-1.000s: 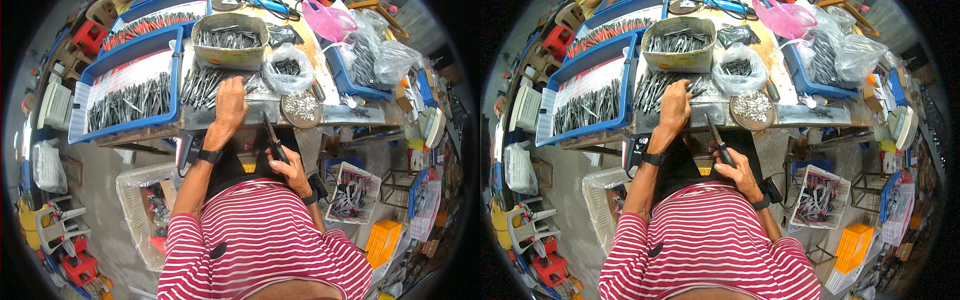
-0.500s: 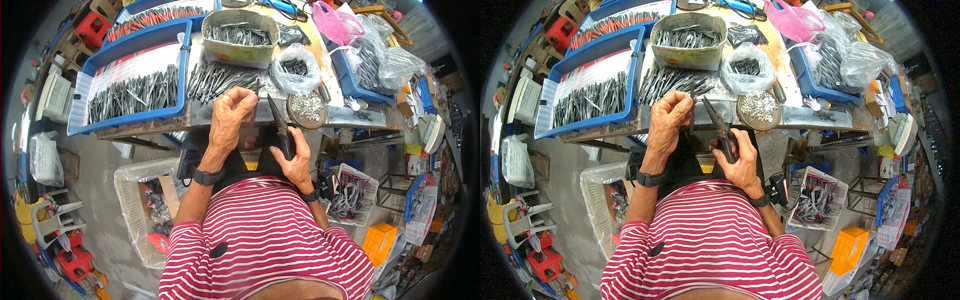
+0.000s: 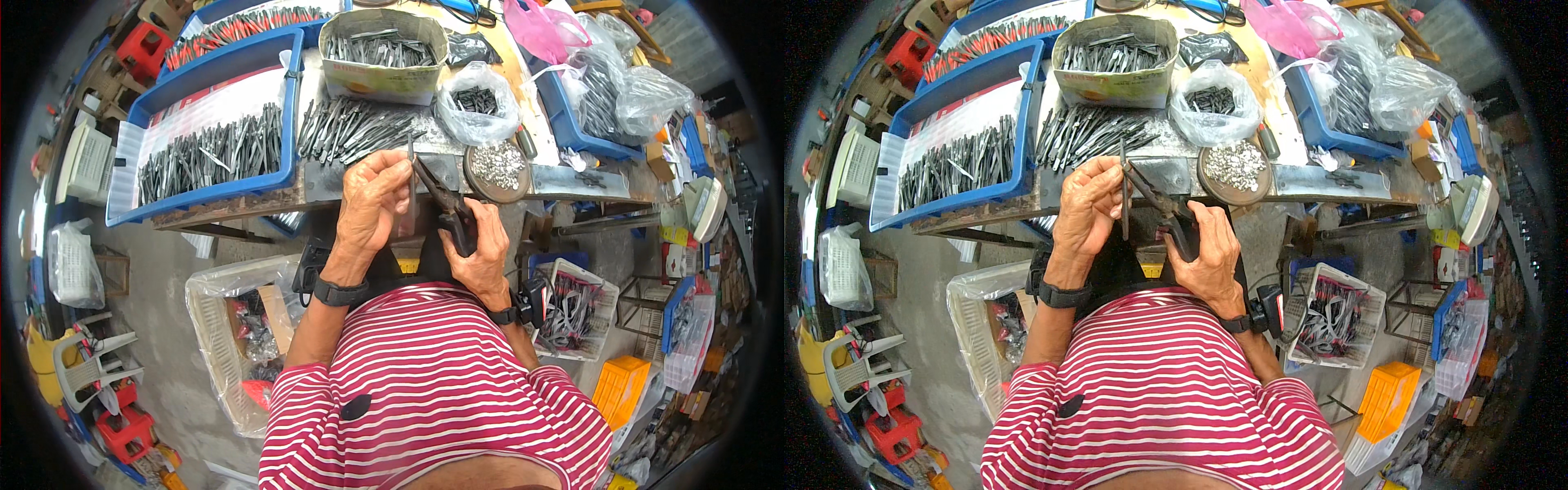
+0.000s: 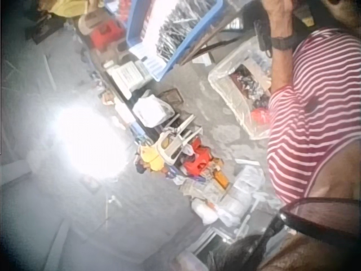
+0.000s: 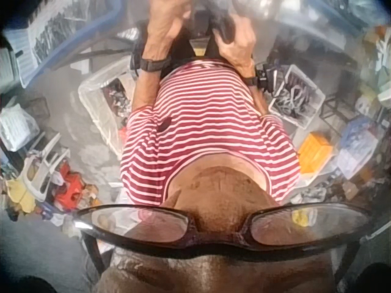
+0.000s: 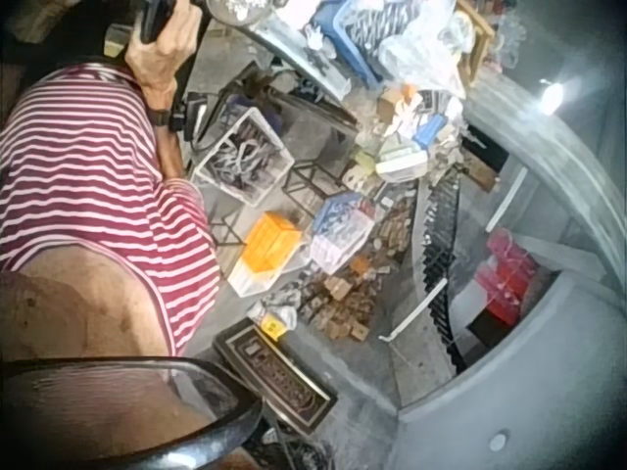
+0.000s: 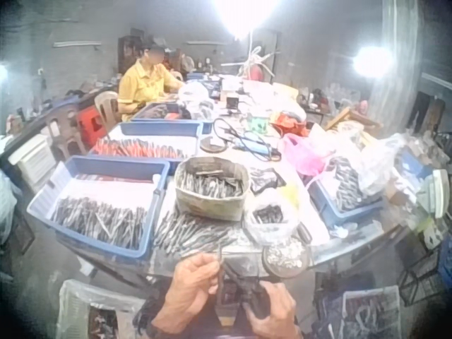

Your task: The person repeatedly picks up metal rods from a table, positions them in pliers, and cuts them into shorter pieces. The cut pieces are placed into a blue bin on the table. The person continues this process throughout the clip.

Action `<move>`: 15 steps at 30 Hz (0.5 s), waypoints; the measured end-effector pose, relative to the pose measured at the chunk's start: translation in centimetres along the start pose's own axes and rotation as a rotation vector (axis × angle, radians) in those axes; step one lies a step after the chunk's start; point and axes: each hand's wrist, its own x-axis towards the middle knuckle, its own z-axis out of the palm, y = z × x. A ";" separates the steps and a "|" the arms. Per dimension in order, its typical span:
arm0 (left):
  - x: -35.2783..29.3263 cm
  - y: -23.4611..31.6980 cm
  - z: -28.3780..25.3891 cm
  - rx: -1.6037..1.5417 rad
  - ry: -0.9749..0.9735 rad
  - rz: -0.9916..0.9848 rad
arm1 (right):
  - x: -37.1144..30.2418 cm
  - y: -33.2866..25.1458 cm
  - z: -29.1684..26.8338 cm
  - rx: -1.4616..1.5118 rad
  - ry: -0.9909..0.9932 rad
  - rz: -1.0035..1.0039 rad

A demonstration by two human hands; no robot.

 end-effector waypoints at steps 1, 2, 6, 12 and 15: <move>0.0 -0.1 0.0 -0.005 0.000 -0.002 | -0.1 0.1 0.0 0.002 0.001 0.003; 0.0 -0.2 -0.1 -0.007 0.009 -0.010 | -0.1 0.1 0.0 0.004 0.003 0.005; -0.1 -0.4 -0.1 -0.008 0.016 -0.024 | -0.4 0.2 0.0 0.013 -0.008 0.041; -0.8 -1.2 1.0 0.132 0.045 0.132 | -1.0 -0.1 -0.3 0.167 -0.122 0.169; -1.3 -2.0 1.6 0.597 0.167 0.377 | -1.1 -0.6 -0.6 0.434 -0.209 0.253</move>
